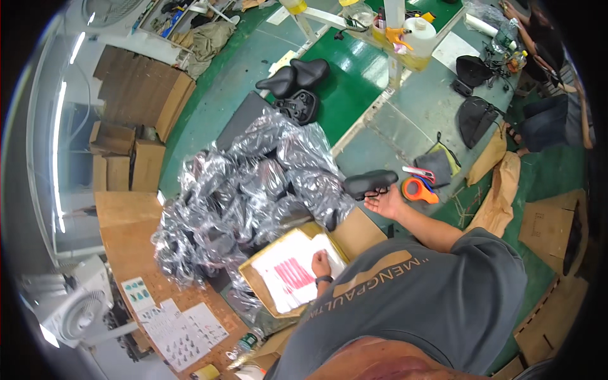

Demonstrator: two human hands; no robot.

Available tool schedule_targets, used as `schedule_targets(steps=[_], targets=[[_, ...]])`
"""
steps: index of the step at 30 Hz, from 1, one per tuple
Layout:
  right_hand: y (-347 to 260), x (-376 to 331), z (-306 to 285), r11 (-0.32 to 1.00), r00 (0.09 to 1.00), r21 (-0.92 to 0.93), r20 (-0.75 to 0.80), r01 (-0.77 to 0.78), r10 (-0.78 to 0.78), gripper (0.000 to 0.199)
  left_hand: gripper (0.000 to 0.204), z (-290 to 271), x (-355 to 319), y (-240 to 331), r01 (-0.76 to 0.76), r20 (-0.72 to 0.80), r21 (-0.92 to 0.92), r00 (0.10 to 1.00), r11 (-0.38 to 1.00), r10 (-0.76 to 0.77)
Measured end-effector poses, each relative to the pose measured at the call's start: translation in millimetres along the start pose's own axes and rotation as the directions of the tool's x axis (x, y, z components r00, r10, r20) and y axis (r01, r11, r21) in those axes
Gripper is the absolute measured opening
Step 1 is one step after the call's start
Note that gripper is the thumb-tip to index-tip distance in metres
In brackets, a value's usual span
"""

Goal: Pack bicycle seats into cardboard boxes in a warehouse environment.

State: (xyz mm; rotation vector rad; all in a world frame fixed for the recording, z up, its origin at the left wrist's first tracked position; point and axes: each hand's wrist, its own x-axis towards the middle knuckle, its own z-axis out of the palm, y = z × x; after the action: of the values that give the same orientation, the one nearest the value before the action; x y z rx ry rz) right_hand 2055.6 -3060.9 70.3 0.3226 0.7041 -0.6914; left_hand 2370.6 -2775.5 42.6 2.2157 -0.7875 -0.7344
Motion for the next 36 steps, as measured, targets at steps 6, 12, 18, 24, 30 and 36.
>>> schedule_targets(steps=[6, 12, 18, 24, 30, 36], targets=[[57, -58, -49, 0.808, 0.992, -0.576, -0.065, -0.128, 0.111, 0.055, 0.028, -15, -26, 4, -0.123, -0.123, 0.067, 0.984, 0.990, 0.131], [103, -62, -87, -0.369, 0.828, -0.926, 0.267, 0.080, -0.492, 0.121, 0.030, -34, -10, -41, -0.092, -0.229, -0.147, 0.972, 0.985, 0.056], [127, -101, -87, -0.521, 0.801, -0.829, 0.165, -0.203, -0.576, 0.129, 0.046, -62, -16, -29, 0.043, -0.070, -0.284, 0.995, 0.958, -0.066], [146, -198, -77, 0.809, 0.961, -0.572, 0.124, -0.135, 0.248, 0.079, 0.033, -80, -34, -52, 0.012, 0.025, -0.472, 1.000, 0.881, 0.000], [247, -210, -24, 0.596, 0.966, -0.792, 0.237, 0.132, 0.101, 0.064, 0.026, -104, -37, -38, -0.016, -0.009, -0.263, 1.000, 0.965, 0.014], [339, -168, 21, 0.757, 0.913, -0.653, 0.299, -0.016, 0.278, 0.054, 0.021, -138, -53, -28, -0.063, 0.139, -0.507, 0.978, 0.860, 0.153]])
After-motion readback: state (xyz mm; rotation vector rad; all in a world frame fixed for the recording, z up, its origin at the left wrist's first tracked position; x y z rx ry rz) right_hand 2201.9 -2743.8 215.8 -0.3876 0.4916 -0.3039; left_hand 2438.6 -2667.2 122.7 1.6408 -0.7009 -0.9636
